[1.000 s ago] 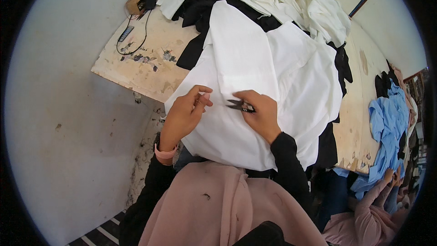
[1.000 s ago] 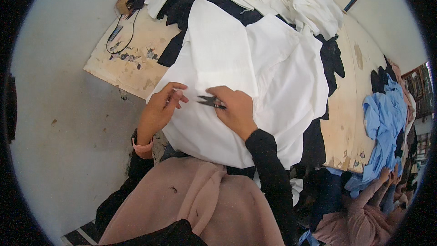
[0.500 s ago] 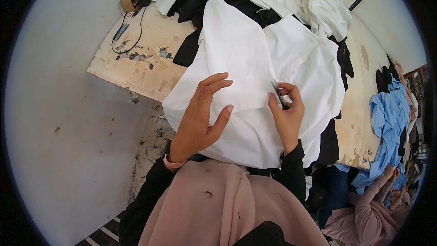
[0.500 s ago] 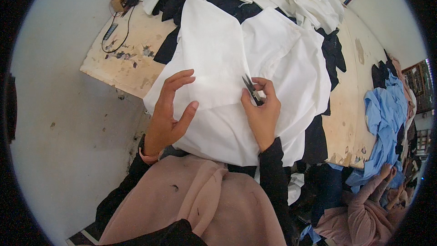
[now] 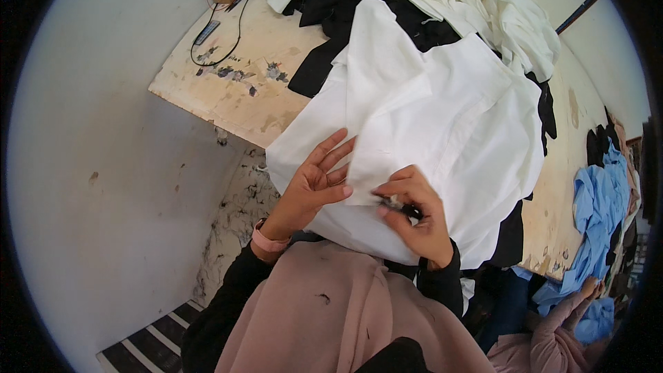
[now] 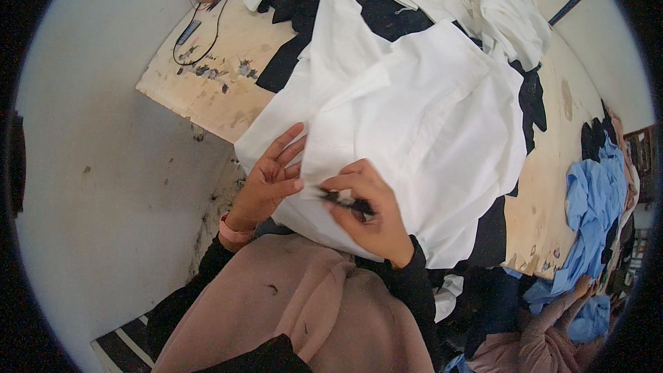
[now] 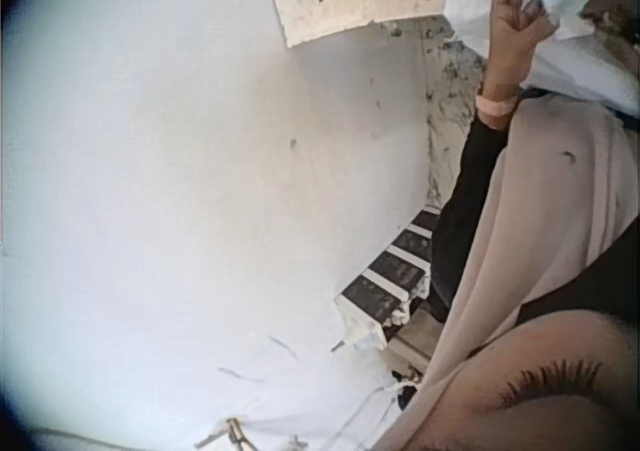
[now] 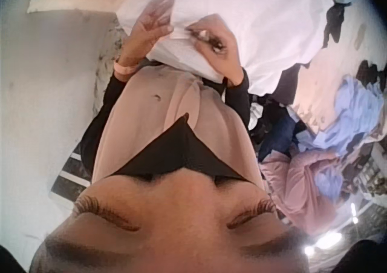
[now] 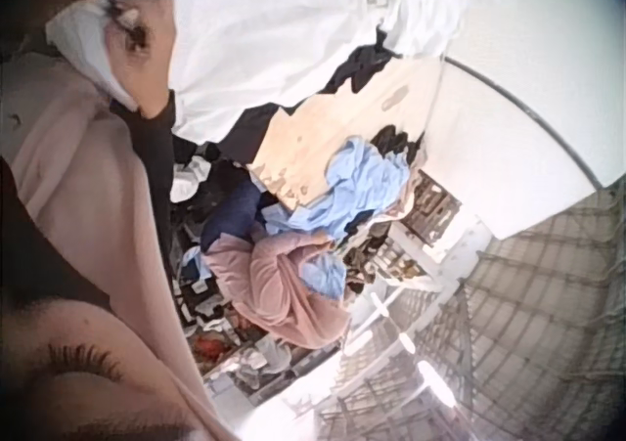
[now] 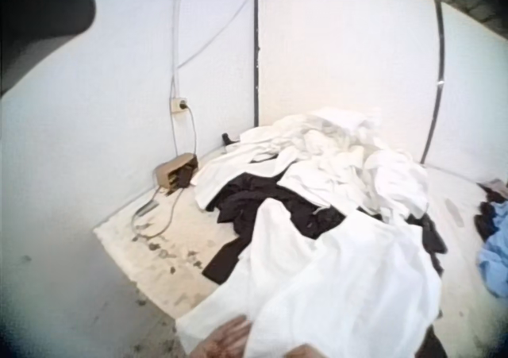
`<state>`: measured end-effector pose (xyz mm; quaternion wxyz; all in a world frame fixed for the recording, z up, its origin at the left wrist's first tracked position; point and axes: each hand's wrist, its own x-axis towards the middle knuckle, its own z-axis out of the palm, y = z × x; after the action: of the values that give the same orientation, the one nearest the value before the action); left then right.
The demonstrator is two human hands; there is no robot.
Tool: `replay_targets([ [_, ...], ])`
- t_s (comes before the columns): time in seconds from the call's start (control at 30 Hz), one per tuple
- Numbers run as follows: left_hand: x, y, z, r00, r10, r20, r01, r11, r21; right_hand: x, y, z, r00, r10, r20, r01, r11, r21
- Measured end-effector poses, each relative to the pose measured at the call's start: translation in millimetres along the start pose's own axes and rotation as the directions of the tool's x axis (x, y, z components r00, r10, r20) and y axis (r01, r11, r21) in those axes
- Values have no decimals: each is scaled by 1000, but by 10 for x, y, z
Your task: The person uses small scissors to trim threads and edges on a white shirt laid on a work table. They repeatedly fold and reposition the fabric to access different areas, cutting small sections and discarding the cut pieces. The person handles the shirt and scissors throughout, with other garments visible nearby.
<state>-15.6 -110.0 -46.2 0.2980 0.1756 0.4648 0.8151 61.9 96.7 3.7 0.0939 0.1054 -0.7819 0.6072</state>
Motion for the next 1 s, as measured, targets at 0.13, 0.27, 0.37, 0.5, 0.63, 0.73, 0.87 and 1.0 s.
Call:
replay_targets([
  [0.13,0,72,60,996,-61,-63,61,998,-6,-111,148,-42,928,312,-203,-278,944,178],
  [0.27,44,49,161,997,-58,-52,57,998,-22,-55,284,50,880,358,-313,-284,924,258],
  [0.37,57,1,238,1000,-3,-21,3,1000,5,-19,322,164,895,403,-193,-334,890,310],
  [0.5,36,35,250,987,-64,-149,68,997,21,-18,287,233,907,355,-228,-265,899,348],
  [0.63,18,147,227,989,-81,-123,73,995,-71,-17,183,183,895,216,-390,-168,974,154],
  [0.73,19,219,252,992,-91,-93,84,994,-74,0,85,105,901,100,-422,-165,979,-122],
  [0.87,28,283,310,989,-120,-91,104,981,-165,86,39,59,885,-3,-466,-93,979,-182],
  [1.0,66,302,351,993,-104,-53,92,979,-184,144,43,24,890,256,-377,-202,963,176],
])
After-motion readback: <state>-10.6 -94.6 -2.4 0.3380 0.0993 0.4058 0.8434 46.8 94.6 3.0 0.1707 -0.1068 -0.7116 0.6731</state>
